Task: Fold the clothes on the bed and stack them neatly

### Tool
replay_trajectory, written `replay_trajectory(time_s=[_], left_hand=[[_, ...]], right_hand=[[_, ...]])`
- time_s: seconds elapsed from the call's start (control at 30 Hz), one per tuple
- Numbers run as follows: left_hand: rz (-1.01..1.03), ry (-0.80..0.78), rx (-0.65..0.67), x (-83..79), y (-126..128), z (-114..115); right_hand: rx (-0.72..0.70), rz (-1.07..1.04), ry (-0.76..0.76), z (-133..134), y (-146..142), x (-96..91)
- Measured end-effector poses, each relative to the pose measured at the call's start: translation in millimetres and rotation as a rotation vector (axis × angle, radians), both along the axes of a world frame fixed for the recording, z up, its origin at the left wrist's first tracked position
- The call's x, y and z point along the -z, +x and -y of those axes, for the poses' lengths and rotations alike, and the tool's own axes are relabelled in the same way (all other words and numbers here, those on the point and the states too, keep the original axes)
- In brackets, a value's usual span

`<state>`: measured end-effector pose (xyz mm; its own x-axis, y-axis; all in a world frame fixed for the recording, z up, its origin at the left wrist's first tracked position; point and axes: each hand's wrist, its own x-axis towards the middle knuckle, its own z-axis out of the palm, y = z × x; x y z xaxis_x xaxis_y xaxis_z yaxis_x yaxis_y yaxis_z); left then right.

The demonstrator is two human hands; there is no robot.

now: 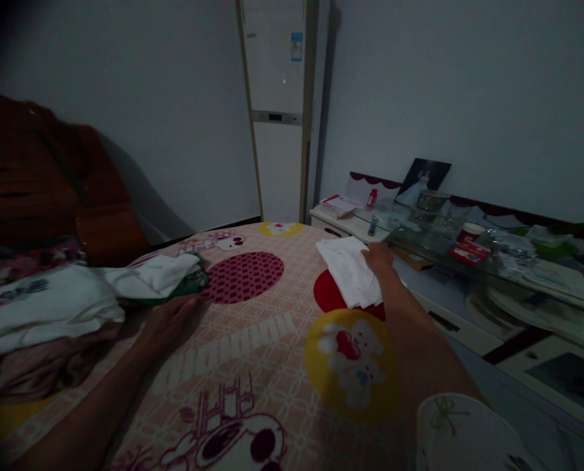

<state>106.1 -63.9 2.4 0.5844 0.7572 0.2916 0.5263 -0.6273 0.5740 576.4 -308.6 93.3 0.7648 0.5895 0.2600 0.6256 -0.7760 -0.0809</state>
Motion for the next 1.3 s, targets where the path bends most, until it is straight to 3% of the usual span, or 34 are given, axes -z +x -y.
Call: replay_trajectory(time_s=[0.13,0.33,0.4,0.6,0.73,0.87,0.97,1.07,1.3], left_hand=[[-0.019,0.009,0.001,1.0,0,-1],[-0.025,0.038,0.009,1.2,0,-1],[-0.017,0.05,0.009,1.5,0,-1],[-0.033,0.03,-0.005,2.9,0,-2],[-0.037,0.045,0.005,4.0,1,-4],[-0.027,0.073,0.013,5.3,1,-5],[-0.023,0.084,0.022,5.7,2,-5],[-0.026,0.088,0.026,5.9,2,-4],[-0.027,0.107,0.042,6.6,2,-5]], right_hand=[[0.057,-0.029,0.007,-1,-1,10.7],[0.001,0.033,0.062,-13,3,-23.5],[-0.011,0.065,0.052,-15,7,-25.9],[0.039,0.013,-0.051,-7,15,5.6],[0.061,0.07,-0.015,-7,11,11.5],[-0.136,0.122,0.039,-14,2,17.4],[-0.279,0.078,-0.04,-19,-4,33.9],[-0.296,0.046,-0.119,-21,-7,45.6],[-0.311,0.077,-0.164,-21,-32,50.6]])
